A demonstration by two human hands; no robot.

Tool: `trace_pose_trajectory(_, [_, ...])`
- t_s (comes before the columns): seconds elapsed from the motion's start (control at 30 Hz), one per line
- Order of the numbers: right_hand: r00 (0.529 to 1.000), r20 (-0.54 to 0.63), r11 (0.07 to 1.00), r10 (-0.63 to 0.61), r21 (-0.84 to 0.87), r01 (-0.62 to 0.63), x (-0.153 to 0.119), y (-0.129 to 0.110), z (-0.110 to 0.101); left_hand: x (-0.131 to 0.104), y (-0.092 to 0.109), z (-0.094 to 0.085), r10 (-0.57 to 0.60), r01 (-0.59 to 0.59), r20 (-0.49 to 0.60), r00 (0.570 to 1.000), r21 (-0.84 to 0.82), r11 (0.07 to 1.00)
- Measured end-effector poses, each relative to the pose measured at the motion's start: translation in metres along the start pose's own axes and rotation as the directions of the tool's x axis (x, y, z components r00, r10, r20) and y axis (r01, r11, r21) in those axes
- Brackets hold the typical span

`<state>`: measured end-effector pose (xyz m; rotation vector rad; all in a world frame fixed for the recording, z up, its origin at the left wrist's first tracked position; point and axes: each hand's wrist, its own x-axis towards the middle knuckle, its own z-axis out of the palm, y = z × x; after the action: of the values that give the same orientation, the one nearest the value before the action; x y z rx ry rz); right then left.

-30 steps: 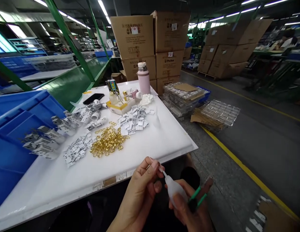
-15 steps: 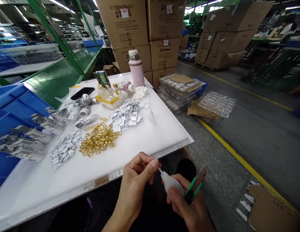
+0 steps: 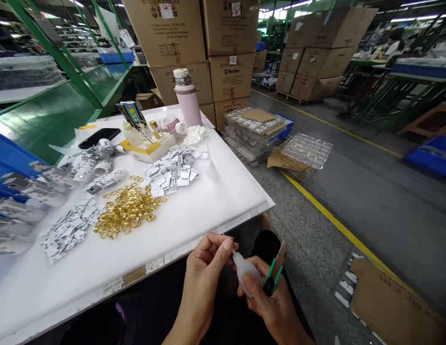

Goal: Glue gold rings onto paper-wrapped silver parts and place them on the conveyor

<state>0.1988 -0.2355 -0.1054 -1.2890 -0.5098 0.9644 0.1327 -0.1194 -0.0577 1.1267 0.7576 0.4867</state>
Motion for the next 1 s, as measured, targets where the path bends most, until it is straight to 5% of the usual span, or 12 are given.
trace_pose_trajectory(0.2, [0.997, -0.069, 0.999, 0.037, 0.014, -0.036, -0.006, 0.015, 0.0, -0.015, -0.026, 0.017, -0.123, 0.122, 0.141, 0.982, 0.018, 0.992])
trace_pose_trajectory(0.33, [0.992, -0.102, 0.995, 0.07, -0.066, -0.077, -0.013, 0.012, -0.006, -0.014, -0.026, 0.014, -0.129, 0.12, 0.18, 0.975, 0.06, 0.991])
trace_pose_trajectory(0.57, [0.945, -0.327, 0.961, -0.024, -0.267, -0.068, -0.002, -0.021, -0.076, 0.023, -0.026, 0.035, -0.186, 0.162, 0.341, 0.921, 0.098, 0.982])
trace_pose_trajectory(0.77, [0.965, -0.226, 0.737, -0.136, -0.674, -0.054, 0.024, -0.039, -0.124, 0.057, -0.037, 0.069, -0.187, 0.164, 0.345, 0.92, 0.097, 0.982])
trace_pose_trajectory(1.0, [0.989, -0.07, 0.574, -0.129, -0.819, 0.017, 0.042, -0.057, -0.132, 0.063, -0.036, 0.073, -0.23, 0.204, 0.3, 0.926, 0.117, 0.972])
